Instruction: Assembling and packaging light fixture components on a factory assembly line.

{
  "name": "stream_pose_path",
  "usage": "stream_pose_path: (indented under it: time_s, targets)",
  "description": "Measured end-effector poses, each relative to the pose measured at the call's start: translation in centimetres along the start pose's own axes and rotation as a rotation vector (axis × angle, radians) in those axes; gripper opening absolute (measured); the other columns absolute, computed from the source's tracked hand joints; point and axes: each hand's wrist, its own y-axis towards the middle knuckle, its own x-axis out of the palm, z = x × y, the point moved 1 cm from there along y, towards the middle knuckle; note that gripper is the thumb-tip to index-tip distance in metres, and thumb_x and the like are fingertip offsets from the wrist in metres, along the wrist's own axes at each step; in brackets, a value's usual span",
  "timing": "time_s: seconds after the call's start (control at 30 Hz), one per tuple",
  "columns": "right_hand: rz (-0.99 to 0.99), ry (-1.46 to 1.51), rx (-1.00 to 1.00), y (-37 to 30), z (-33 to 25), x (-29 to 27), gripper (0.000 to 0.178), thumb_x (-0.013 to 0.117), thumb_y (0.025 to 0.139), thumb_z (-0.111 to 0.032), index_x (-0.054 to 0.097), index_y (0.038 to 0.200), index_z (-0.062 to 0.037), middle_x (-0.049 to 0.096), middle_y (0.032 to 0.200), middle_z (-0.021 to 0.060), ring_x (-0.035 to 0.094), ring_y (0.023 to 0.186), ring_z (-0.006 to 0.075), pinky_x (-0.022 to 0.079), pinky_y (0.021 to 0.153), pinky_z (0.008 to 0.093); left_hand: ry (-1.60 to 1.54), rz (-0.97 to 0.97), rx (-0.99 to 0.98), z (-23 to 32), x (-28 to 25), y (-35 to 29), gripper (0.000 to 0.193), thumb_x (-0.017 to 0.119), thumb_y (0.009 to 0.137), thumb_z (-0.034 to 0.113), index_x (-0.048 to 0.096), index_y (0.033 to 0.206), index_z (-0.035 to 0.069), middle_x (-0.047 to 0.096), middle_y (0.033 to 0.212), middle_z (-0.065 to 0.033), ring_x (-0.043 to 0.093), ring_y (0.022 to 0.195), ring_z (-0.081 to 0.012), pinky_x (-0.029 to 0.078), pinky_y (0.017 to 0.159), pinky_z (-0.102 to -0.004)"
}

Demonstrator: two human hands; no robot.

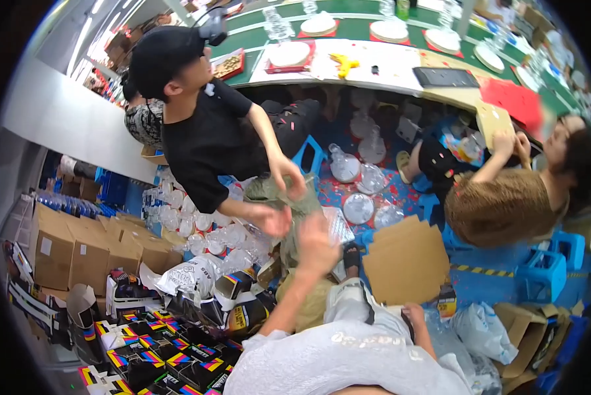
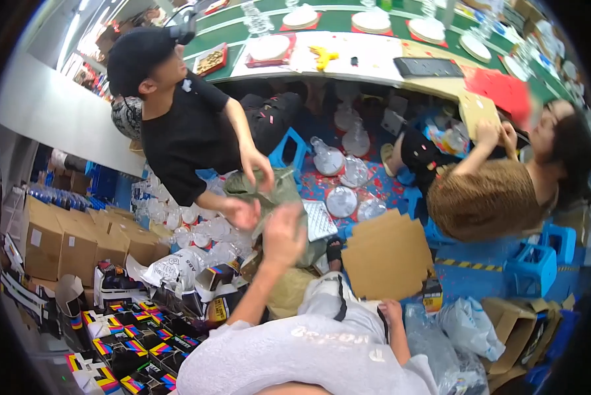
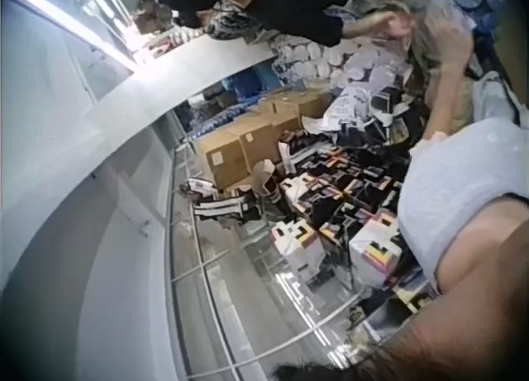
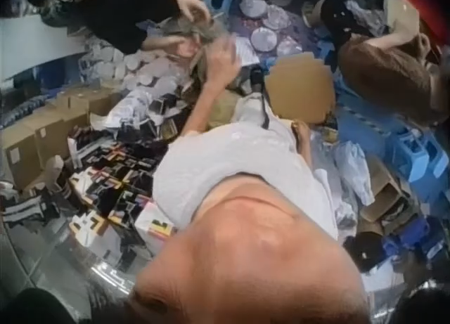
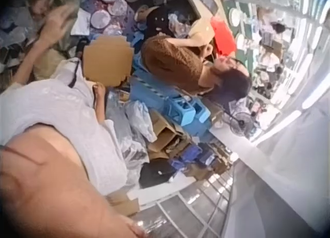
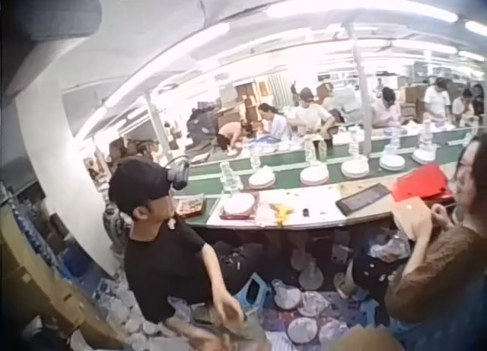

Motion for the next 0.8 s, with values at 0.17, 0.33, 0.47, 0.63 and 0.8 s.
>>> stream_pose_path:
  time_s: [0.17,0.33,0.47,0.63,0.8]
  targets:
    - [-0.156,-0.120,-0.079,1.4,1.9,-2.2,0.027,0.061,0.089,-0.025,0.070,0.104,-0.0044,0.074,0.091,0.0090,0.068,0.080,0.0170,0.051,0.068,0.0302,-0.596,-0.271,0.066,12.6,5.8,-12.0,0.018,0.063,0.089,0.013,0.069,0.105,0.003,0.068,0.106,-0.0168,0.065,0.096,-0.0341,0.054,0.082,-0.0387]
    - [-0.109,0.175,0.083,2.0,11.2,-11.9,0.028,0.058,0.091,-0.025,0.067,0.108,-0.0041,0.072,0.091,0.0096,0.065,0.069,0.0170,0.047,0.053,0.0291,-0.456,-0.558,-0.156,17.3,10.5,-20.2,0.022,0.060,0.091,0.020,0.064,0.082,0.000,0.064,0.082,-0.0239,0.064,0.078,-0.0406,0.049,0.069,-0.0506]
    - [0.133,0.462,0.236,-1.9,17.5,-19.5,0.027,0.050,0.092,-0.019,0.066,0.104,-0.0019,0.071,0.087,0.0116,0.064,0.061,0.0187,0.044,0.044,0.0259,-0.276,-0.475,-0.450,11.8,14.3,-26.1,0.030,0.057,0.090,0.025,0.063,0.079,-0.002,0.063,0.078,-0.0259,0.064,0.074,-0.0434,0.048,0.065,-0.0494]
    - [0.275,0.550,0.302,-3.6,23.0,-24.1,0.029,0.047,0.093,-0.021,0.066,0.105,-0.0025,0.071,0.088,0.0114,0.064,0.061,0.0173,0.044,0.043,0.0258,-0.193,-0.353,-1.033,2.2,14.1,-35.7,0.028,0.052,0.079,0.014,0.067,0.068,-0.007,0.062,0.058,-0.0199,0.059,0.051,-0.0311,0.046,0.055,-0.0465]
    - [0.300,0.637,0.286,-5.6,26.7,-22.5,0.024,0.050,0.092,-0.022,0.068,0.099,-0.0069,0.072,0.085,0.0074,0.063,0.061,0.0149,0.044,0.045,0.0278,-0.301,-0.715,-1.151,1.3,14.1,-34.7,0.023,0.055,0.073,0.007,0.066,0.085,-0.009,0.065,0.073,-0.0212,0.062,0.061,-0.0293,0.049,0.056,-0.0413]
